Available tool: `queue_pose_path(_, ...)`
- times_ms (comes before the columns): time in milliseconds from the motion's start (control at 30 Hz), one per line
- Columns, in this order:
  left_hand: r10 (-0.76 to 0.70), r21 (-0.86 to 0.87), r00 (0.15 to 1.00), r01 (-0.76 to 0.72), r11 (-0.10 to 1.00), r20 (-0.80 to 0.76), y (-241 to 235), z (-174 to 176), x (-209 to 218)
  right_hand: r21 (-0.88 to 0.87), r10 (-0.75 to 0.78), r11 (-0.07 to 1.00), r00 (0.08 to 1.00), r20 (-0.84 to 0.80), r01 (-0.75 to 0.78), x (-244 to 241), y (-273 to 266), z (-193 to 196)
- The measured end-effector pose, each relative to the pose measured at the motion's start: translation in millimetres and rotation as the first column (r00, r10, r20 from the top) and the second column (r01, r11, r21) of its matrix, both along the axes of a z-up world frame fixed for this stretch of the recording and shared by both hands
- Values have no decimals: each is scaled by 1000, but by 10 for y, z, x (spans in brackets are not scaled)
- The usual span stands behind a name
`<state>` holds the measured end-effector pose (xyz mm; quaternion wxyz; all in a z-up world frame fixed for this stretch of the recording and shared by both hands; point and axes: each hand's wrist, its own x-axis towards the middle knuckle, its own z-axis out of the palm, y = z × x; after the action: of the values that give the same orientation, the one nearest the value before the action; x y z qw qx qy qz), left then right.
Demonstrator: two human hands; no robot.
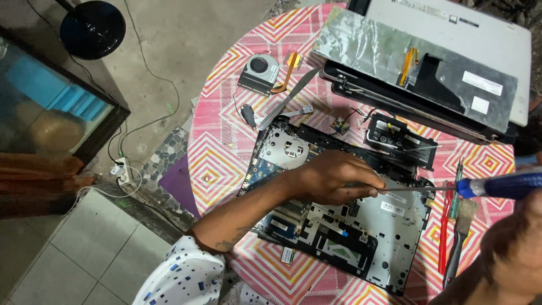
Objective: The person is repairing a disassembled laptop on a table. They use a screwdriver to remove screws from the motherboard and chassis, and use a brush to clean dust from the internal components.
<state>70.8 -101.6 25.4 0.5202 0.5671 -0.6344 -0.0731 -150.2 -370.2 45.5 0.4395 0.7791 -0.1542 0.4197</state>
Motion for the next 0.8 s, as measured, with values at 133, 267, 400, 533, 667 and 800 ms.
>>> queue_pose_path(133, -13, -129, 998, 5, 992, -56, -17, -1, -20, 769, 523, -186, 601, 605, -612, 682, 923, 319)
queue_pose_path(267, 10, -144, 980, -40, 989, -200, 73, 210, -60, 893, 525, -296, 723, 448, -338, 413, 1102, -310)
queue_pose_path(400, -193, -266, 816, 50, 963, -546, -37, 91, -103, 900, 584, -315, 685, 435, -302, 503, 1399, -275)
queue_pose_path(533, -187, -178, 741, 92, 980, -645, -39, 58, -215, 855, 531, -469, 702, 474, -222, 482, 1461, -340)
queue_pose_path(667, -237, -184, 670, 150, 971, -703, -71, 49, -301, 769, 460, -557, 654, 600, -313, 518, 1581, -311)
queue_pose_path(800, -284, -152, 672, 249, 956, -684, -79, 8, -281, 822, 511, -450, 655, 557, -348, 522, 1630, -215)
